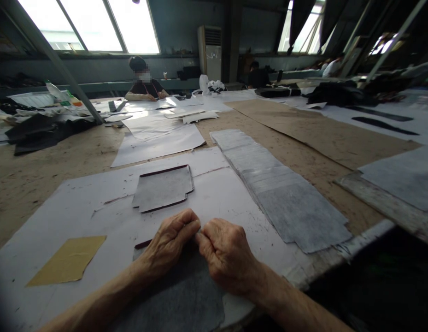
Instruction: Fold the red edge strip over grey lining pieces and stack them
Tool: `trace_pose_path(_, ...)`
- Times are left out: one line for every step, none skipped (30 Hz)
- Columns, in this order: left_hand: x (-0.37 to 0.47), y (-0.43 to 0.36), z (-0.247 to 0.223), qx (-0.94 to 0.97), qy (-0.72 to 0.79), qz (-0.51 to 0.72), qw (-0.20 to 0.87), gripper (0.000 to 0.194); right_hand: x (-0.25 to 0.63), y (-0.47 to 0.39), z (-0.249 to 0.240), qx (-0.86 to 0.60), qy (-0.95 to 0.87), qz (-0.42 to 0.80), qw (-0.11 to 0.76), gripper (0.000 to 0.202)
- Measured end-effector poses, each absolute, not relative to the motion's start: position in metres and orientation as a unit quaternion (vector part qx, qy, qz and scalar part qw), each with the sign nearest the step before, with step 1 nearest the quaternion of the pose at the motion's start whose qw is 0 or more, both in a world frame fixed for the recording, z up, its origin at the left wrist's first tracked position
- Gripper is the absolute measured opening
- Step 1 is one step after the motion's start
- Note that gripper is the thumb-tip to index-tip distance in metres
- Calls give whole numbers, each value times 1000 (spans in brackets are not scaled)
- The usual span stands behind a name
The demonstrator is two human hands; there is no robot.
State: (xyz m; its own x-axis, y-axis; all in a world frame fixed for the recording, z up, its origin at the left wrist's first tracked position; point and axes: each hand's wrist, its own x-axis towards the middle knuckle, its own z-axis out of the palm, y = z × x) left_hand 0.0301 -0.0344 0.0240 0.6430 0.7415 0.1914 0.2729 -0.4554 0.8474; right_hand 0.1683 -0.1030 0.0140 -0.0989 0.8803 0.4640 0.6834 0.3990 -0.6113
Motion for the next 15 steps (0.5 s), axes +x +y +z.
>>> trace_pose_path(31, -34, 25, 800, 322, 279, 421, 29, 169, -103, 14, -536, -730, 126, 405, 27)
trace_pose_path(31, -34, 26, 794, 331, 276, 430, 31, 169, -103, 15, -542, -725, 138, 403, 27)
trace_pose_path(30, -33, 26, 786, 337, 270, 442, 32, 169, -103, 15, -548, -718, 156, 399, 28)
trace_pose_path(29, -32, 27, 780, 338, 263, 457, 34, 170, -103, 16, -555, -710, 174, 397, 28)
trace_pose_path(28, -31, 28, 773, 336, 256, 473, 35, 170, -103, 17, -562, -701, 191, 395, 29)
trace_pose_path(26, -30, 29, 769, 331, 247, 488, 35, 170, -102, 17, -568, -692, 206, 395, 30)
trace_pose_path(25, -28, 29, 766, 324, 239, 501, 34, 170, -102, 18, -574, -683, 217, 397, 30)
trace_pose_path(23, -27, 29, 764, 318, 233, 510, 30, 170, -101, 18, -580, -674, 227, 398, 31)
trace_pose_path(22, -25, 29, 764, 316, 232, 513, 25, 170, -101, 19, -587, -663, 236, 400, 31)
trace_pose_path(22, -24, 29, 764, 319, 233, 510, 20, 170, -101, 20, -595, -653, 244, 401, 32)
trace_pose_path(22, -24, 30, 764, 324, 237, 505, 16, 171, -102, 20, -603, -642, 248, 403, 33)
trace_pose_path(22, -24, 30, 764, 332, 242, 497, 14, 172, -104, 20, -609, -634, 250, 406, 34)
trace_pose_path(22, -26, 31, 763, 341, 247, 490, 13, 173, -107, 20, -615, -626, 245, 413, 34)
trace_pose_path(23, -28, 31, 761, 351, 251, 485, 14, 174, -108, 19, -619, -621, 232, 422, 34)
trace_pose_path(24, -32, 32, 758, 360, 252, 481, 15, 175, -108, 16, -618, -620, 215, 433, 32)
